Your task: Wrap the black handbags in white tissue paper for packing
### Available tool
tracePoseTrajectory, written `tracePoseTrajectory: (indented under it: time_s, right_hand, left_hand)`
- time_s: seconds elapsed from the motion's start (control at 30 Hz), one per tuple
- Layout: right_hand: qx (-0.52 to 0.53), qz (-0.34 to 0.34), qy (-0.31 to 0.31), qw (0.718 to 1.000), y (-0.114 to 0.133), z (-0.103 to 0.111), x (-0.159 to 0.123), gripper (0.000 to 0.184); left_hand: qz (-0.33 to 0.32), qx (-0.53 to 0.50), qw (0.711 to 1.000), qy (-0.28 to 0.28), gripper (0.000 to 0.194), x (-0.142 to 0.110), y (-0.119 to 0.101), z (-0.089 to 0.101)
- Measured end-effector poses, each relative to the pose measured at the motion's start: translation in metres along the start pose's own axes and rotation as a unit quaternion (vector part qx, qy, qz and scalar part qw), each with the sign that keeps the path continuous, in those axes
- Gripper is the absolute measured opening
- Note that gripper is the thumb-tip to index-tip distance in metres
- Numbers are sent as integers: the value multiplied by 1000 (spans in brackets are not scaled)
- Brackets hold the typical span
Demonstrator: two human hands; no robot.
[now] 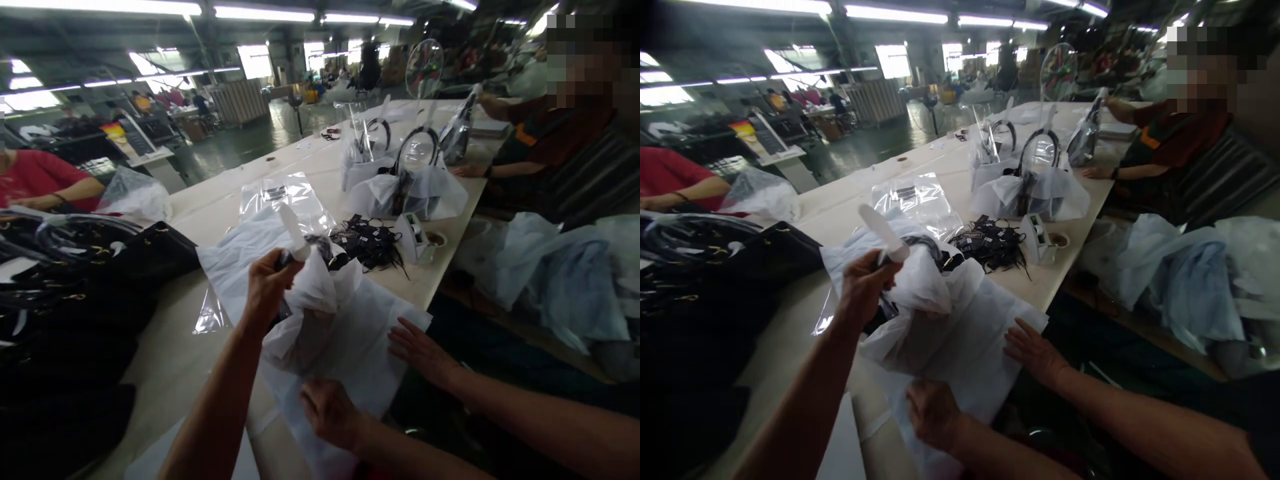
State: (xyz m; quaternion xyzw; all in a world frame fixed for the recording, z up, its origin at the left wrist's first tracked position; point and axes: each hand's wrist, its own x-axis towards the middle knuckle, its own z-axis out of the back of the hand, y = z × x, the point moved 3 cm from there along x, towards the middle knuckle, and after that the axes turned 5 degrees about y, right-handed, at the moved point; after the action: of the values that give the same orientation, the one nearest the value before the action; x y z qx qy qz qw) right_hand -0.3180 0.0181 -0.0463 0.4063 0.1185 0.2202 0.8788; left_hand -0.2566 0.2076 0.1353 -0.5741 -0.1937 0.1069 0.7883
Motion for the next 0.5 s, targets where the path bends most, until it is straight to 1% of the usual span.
tracePoseTrajectory:
  time_s: [0.07, 0.13, 0.2, 0.23, 0.33, 0.4, 0.5]
  right_hand:
    - [47, 10, 29, 998, 25, -29, 2, 22]
    - [86, -7, 20, 996, 32, -41, 14, 34]
    - [100, -31, -10, 994, 30, -42, 28, 47]
    - [101, -34, -14, 994, 27, -41, 35, 53]
    - [103, -29, -1, 994, 25, -40, 45, 64]
    - [98, -23, 12, 995, 27, -41, 41, 62]
    - [83, -4, 33, 996, 28, -40, 15, 51]
  left_hand:
    - [9, -72, 997, -10, 22, 9, -1, 20]
    - [9, -102, 995, 4, 24, 13, 0, 30]
    - [5, -115, 993, 20, 23, 12, 2, 33]
    - [2, -118, 993, 27, 23, 12, 3, 33]
    - [-8, -127, 991, 42, 24, 11, 4, 34]
    - [-11, -129, 991, 44, 25, 13, 4, 38]
    - [-14, -130, 991, 30, 26, 19, 2, 52]
